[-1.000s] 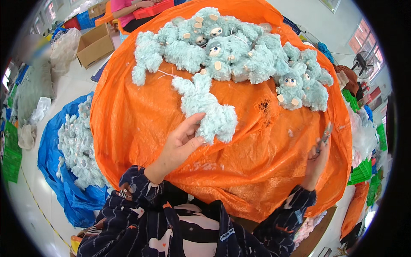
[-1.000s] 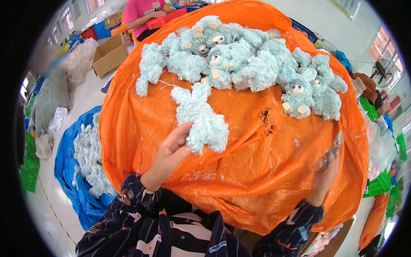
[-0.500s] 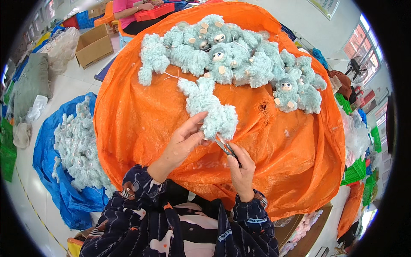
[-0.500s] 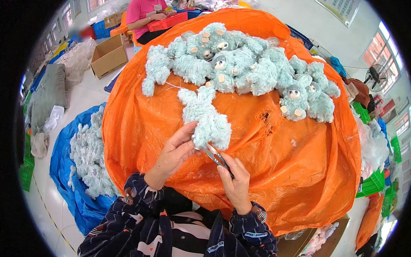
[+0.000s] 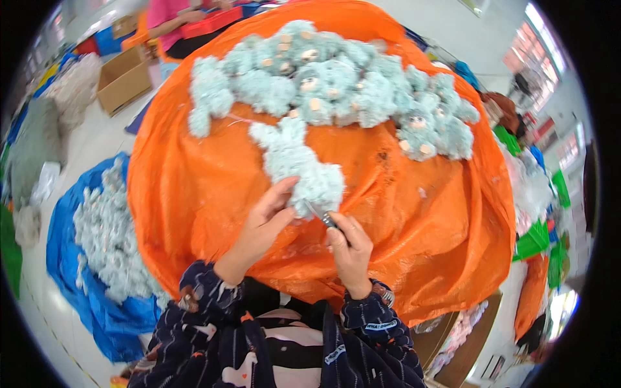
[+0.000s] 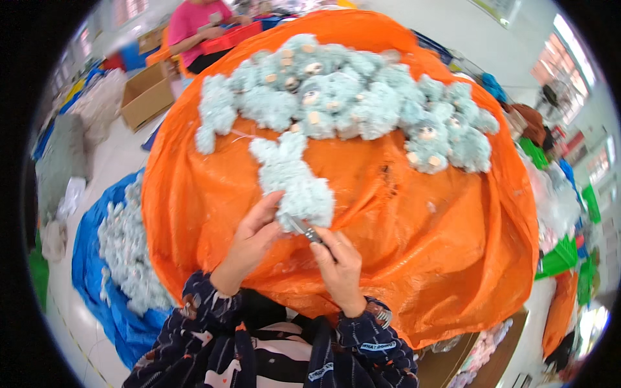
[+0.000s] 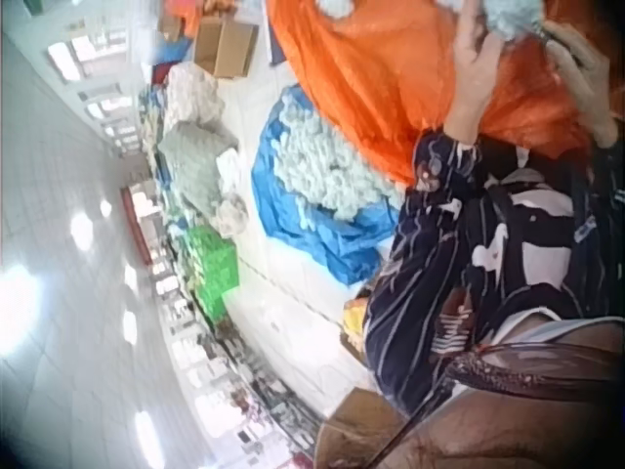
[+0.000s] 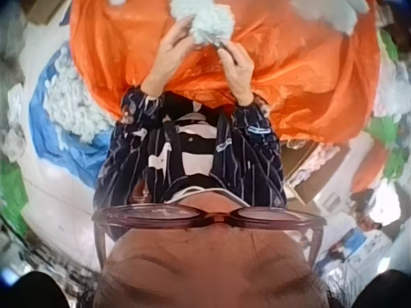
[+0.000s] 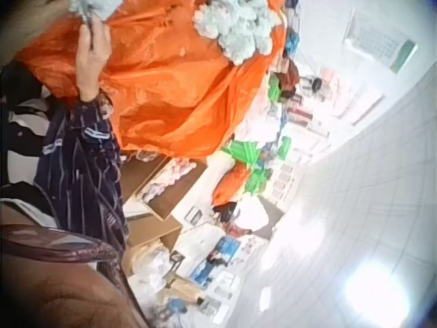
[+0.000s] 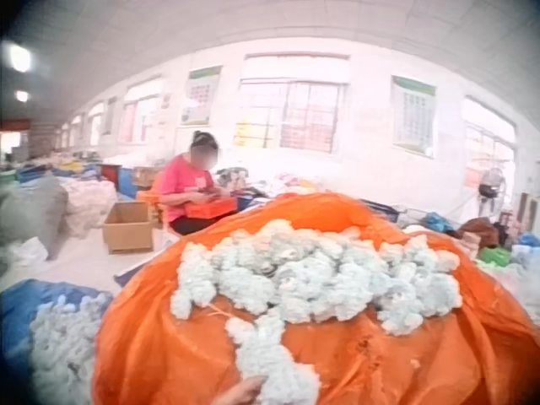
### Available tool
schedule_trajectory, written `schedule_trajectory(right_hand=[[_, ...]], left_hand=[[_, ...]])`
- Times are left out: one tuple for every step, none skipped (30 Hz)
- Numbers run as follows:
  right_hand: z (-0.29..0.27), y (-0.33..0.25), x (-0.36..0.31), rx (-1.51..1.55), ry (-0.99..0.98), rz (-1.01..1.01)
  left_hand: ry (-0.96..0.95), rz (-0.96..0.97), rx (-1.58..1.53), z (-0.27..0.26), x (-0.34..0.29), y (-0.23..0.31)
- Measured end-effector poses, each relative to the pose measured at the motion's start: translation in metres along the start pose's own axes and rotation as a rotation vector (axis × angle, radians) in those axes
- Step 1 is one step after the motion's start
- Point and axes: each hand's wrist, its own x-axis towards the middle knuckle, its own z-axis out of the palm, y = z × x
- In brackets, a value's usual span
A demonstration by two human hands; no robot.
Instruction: The person repeatedly picks up light blue stuffed bunny toys from a large orange sack, ties a white string around each one, and places the finished items into a cardboard box. The process is repetitive and continues throughout the clip.
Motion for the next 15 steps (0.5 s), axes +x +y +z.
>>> schedule_trajectory(right_hand=[[-0.004, -0.004, 0.001, 0.007, 0.022, -0.027], [-0.014, -0.012, 0.004, -0.064, 0.048, -0.066], [-0.022, -0.016, 0.009, -0.113, 0.088, -0.103], [-0.032, -0.011, 0.014, -0.137, 0.175, -0.113], [-0.044, -0.003, 0.021, -0.164, 0.265, -0.119], [-0.056, 0.007, 0.027, -0.168, 0.389, -0.092], [-0.074, 0.017, 0.035, -0.198, 0.442, -0.009], [-0.088, 0.024, 0.044, -0.209, 0.487, 0.074], [-0.101, 0.03, 0.05, -0.221, 0.532, 0.157], [-0.117, 0.043, 0.057, -0.282, 0.529, 0.17], [-0.132, 0.061, 0.061, -0.338, 0.524, 0.187], [-0.138, 0.071, 0.064, -0.391, 0.51, 0.205], [-0.139, 0.079, 0.062, -0.493, 0.533, 0.149], [-0.134, 0.083, 0.064, -0.584, 0.548, 0.092], [-0.129, 0.086, 0.064, -0.676, 0.562, 0.034]], left_hand=[[0.005, 0.009, 0.018, 0.0, -0.001, 0.001], [-0.01, 0.016, 0.02, 0.001, 0.001, -0.001], [0.005, 0.062, 0.028, 0.0, -0.001, -0.002], [0.035, 0.071, 0.074, 0.0, -0.004, 0.0], [0.063, 0.075, 0.118, 0.002, -0.004, 0.003], [0.077, 0.111, 0.151, 0.004, -0.003, 0.003], [0.098, 0.15, 0.185, 0.006, -0.002, 0.003], [0.13, 0.19, 0.219, 0.007, 0.0, 0.001], [0.119, 0.202, 0.256, 0.009, 0.002, 0.0], [0.113, 0.215, 0.294, 0.011, 0.004, -0.002], [0.108, 0.227, 0.336, 0.012, 0.005, -0.003], [0.1, 0.211, 0.337, 0.012, 0.005, -0.003], [0.092, 0.197, 0.337, 0.012, 0.004, -0.003], [0.094, 0.183, 0.345, 0.01, 0.003, -0.002], [0.114, 0.185, 0.333, 0.009, 0.002, -0.001]])
